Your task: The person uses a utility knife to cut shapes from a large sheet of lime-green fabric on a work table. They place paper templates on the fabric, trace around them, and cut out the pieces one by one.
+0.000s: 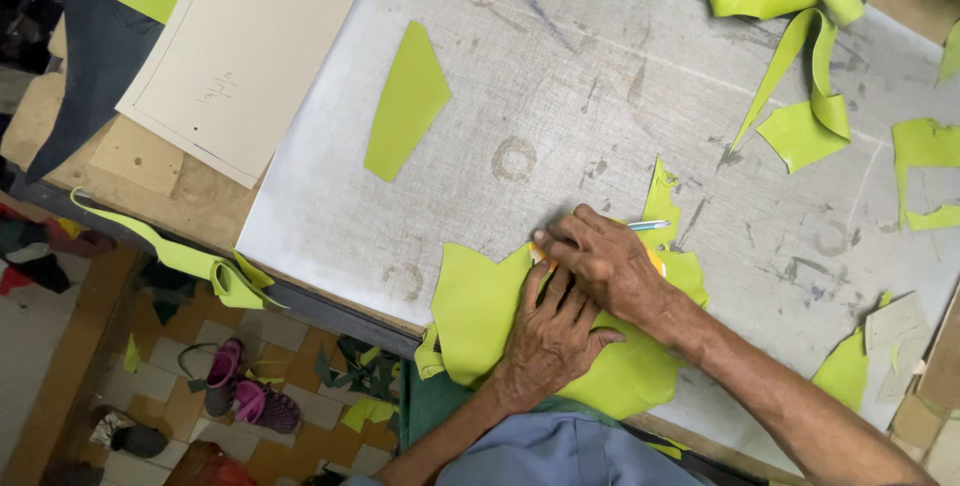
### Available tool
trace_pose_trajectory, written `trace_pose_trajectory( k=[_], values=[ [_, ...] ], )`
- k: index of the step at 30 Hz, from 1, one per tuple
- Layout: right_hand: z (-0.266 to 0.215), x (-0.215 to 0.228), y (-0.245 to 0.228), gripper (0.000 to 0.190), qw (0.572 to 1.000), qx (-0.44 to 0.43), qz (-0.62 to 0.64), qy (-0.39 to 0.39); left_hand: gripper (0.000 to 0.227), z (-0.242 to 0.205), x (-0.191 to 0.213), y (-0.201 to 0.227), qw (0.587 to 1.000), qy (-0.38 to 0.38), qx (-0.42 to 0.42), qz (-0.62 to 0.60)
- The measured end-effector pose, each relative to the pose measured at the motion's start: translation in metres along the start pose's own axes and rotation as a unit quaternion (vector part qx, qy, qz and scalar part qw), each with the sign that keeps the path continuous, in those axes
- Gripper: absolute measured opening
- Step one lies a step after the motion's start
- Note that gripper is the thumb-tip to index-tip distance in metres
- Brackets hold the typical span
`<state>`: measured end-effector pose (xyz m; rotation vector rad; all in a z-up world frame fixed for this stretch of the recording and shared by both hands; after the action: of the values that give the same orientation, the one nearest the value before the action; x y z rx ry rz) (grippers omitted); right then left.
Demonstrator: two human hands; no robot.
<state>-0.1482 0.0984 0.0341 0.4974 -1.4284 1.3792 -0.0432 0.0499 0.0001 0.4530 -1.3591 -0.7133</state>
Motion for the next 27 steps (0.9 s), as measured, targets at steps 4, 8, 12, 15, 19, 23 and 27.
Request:
trace_pose_trajectory(
  k=[4, 8, 12, 15, 19, 23, 27],
  values=[
    [-0.011, -0.006, 0.002, 0.04, 0.999, 0.029, -0.033, -0.026, 0.063, 0.001, -0.004, 0.004, 1.0, -0.003, 0.005, 0.018],
    [-0.033, -0.001, 0.02, 0.044, 0.997, 0.059, -0.051, -0.015, 0.069, 0.007, -0.005, 0.005, 0.999, -0.009, 0.025, 0.039],
    [-0.065, 0.029, 0.052, 0.035, 0.993, 0.059, -0.097, -0.015, 0.074, 0.012, -0.003, 0.013, 0.997, -0.016, 0.023, 0.074],
    [-0.085, 0.057, 0.069, 0.034, 0.992, 0.004, -0.125, 0.021, 0.075, 0.015, 0.003, 0.019, 0.996, -0.004, 0.015, 0.086],
    [-0.107, 0.065, 0.072, 0.029, 0.974, -0.198, -0.098, 0.055, 0.073, 0.019, 0.002, 0.025, 0.993, -0.033, 0.017, 0.113],
    [-0.104, 0.042, 0.041, 0.016, 0.948, -0.266, -0.028, 0.173, 0.084, 0.028, 0.002, 0.03, 0.99, -0.076, 0.034, 0.112],
    [-0.094, 0.029, 0.024, 0.02, 0.934, -0.27, -0.094, 0.216, 0.092, 0.031, 0.003, 0.033, 0.989, -0.091, 0.035, 0.11]
  ],
)
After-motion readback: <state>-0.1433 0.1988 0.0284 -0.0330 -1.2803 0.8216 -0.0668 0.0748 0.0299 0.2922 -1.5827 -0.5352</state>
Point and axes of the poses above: each hand's wrist, its own z-axis towards the middle knuckle, its own x-axis out of the back of the hand, y = z × x, the point moved 6 cm from there along z, towards the middle knuckle, and after that the axes turned 9 degrees about x, right-handed, at the moved point
